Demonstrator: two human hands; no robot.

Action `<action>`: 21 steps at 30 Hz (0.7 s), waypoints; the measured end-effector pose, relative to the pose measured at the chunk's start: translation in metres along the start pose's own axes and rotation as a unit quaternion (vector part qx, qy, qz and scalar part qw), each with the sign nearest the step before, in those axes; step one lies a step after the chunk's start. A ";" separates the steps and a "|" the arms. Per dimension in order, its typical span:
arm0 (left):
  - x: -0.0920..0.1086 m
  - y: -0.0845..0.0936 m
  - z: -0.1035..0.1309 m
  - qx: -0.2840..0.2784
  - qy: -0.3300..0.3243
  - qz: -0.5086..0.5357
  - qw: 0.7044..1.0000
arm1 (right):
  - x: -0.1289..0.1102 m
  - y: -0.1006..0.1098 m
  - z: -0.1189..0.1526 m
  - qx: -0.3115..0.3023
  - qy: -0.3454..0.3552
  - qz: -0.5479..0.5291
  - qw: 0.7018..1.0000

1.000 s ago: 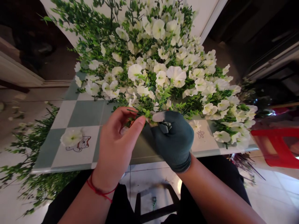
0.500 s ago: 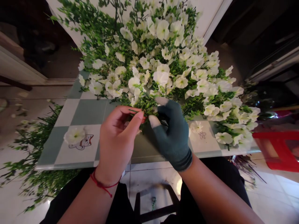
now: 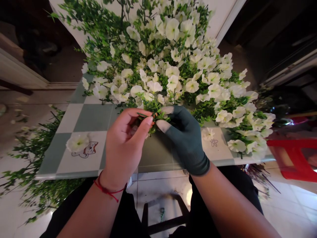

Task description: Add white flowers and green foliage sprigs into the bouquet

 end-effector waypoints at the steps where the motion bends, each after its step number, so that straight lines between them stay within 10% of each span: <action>1: 0.000 0.000 0.000 -0.002 0.000 -0.003 1.000 | 0.002 0.000 -0.001 -0.005 -0.010 -0.010 1.000; 21: 0.011 -0.001 0.006 0.000 -0.009 -0.060 0.998 | 0.006 -0.007 -0.014 -0.164 -0.112 -0.073 0.977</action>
Point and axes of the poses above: each hand's wrist, its own z-axis away from the middle knuckle, its own y-axis out of the back of the hand, x = y × z, the point moved 10 cm from there along -z, towards the middle knuckle, and after that the axes turned 12 degrees about -x, right-handed, at the moved point
